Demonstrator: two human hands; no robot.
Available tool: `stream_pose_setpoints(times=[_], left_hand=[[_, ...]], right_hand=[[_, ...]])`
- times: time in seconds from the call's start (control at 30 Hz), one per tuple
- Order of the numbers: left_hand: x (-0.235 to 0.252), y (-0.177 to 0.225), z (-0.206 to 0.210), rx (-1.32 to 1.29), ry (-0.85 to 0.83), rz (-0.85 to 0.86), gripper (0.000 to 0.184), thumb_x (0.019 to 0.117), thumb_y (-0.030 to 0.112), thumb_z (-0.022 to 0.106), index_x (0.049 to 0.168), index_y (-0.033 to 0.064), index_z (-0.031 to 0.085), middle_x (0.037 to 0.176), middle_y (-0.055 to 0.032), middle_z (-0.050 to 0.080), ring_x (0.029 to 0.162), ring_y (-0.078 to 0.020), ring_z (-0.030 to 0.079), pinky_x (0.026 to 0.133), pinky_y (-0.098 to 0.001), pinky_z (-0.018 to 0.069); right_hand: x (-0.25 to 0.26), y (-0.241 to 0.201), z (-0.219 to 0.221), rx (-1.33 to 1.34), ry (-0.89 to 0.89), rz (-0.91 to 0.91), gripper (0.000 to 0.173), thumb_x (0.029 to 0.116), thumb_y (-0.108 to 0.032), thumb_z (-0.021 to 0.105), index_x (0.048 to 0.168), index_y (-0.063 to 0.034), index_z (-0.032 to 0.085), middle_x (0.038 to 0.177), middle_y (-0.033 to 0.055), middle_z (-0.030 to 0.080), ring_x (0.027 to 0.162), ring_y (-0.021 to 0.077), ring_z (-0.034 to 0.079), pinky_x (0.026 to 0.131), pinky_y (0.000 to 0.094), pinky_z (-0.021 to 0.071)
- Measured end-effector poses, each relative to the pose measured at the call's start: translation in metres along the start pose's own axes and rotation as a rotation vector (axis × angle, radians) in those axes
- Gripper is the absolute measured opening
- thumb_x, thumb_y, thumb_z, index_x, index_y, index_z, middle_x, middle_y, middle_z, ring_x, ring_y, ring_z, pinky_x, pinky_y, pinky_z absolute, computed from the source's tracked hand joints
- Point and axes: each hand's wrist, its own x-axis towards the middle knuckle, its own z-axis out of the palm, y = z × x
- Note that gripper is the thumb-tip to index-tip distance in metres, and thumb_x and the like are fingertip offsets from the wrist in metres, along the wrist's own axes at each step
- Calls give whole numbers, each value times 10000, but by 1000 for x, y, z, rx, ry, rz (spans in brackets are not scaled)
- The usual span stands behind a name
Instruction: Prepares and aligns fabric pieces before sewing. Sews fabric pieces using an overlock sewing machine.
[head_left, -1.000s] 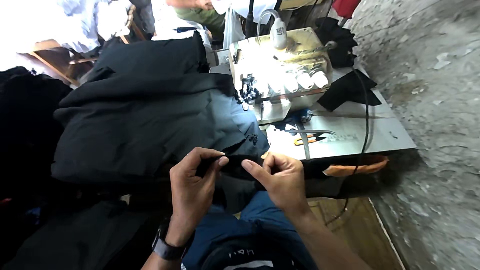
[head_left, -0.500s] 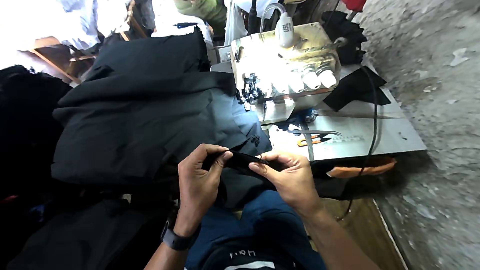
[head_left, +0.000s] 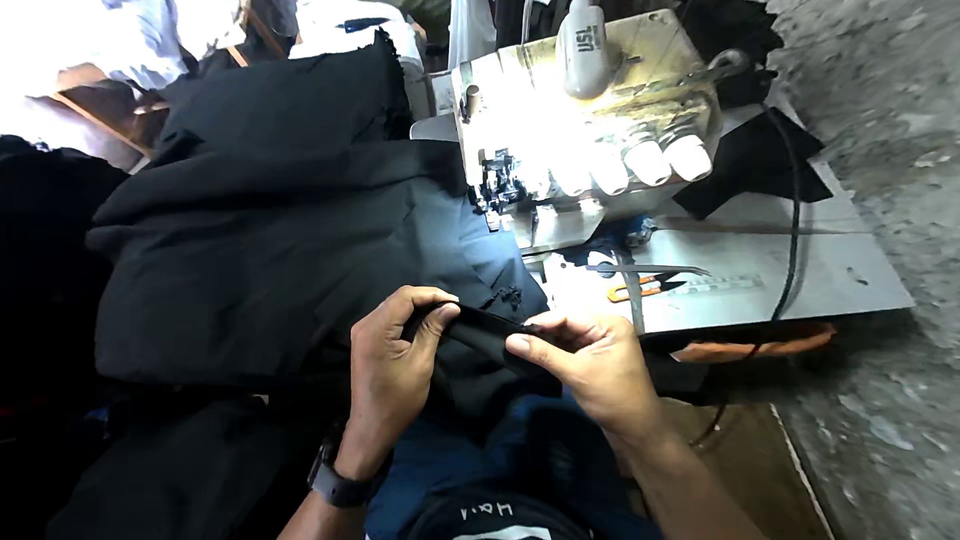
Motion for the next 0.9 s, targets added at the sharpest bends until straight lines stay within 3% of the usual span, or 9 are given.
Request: stream_pose_setpoints(times=[0.13,0.3,0.6,0.8,0.9], left_hand=[[11,-5,-6,39,-38,-48,75,951,146,717,1008,100,734,935,68,731,756,-5,691,660,-168,608],[18,-9,-3,39,-59,-47,89,967,167,704,1008,92,727,939,71,728,751,11,690,649,-151,604],[24,-8,-1,70,-36,-39,100,979,177,686,1011,89,720,940,72,726,765,16,692,645,-146,604],[62,9,-27,318,-31,232,129,1005,267,672,1021,147,715,965,93,725,838,61,659,731,-118,551],[95,3,-8,382,49,366,135,947,164,738,1002,41,726,939,-17,737,830,-3,674,752,-170,550]], right_hand=[[4,-6,-20,-28,-167,140,172,853,-104,816,1008,-41,778,861,16,781,729,63,732,684,196,624],[7,-9,-31,-170,-229,102,135,970,-192,701,989,-88,785,828,-56,757,721,-15,688,662,132,577],[9,-5,-29,-211,-112,-22,94,901,-196,781,897,-102,792,819,-41,766,720,17,712,657,161,610],[22,-13,-6,-197,-148,-105,148,973,-187,695,889,-91,772,794,-65,734,706,-49,657,620,114,549],[42,-4,-2,-247,-10,-93,125,947,-217,724,895,-111,767,785,-84,726,676,-57,651,599,107,551]])
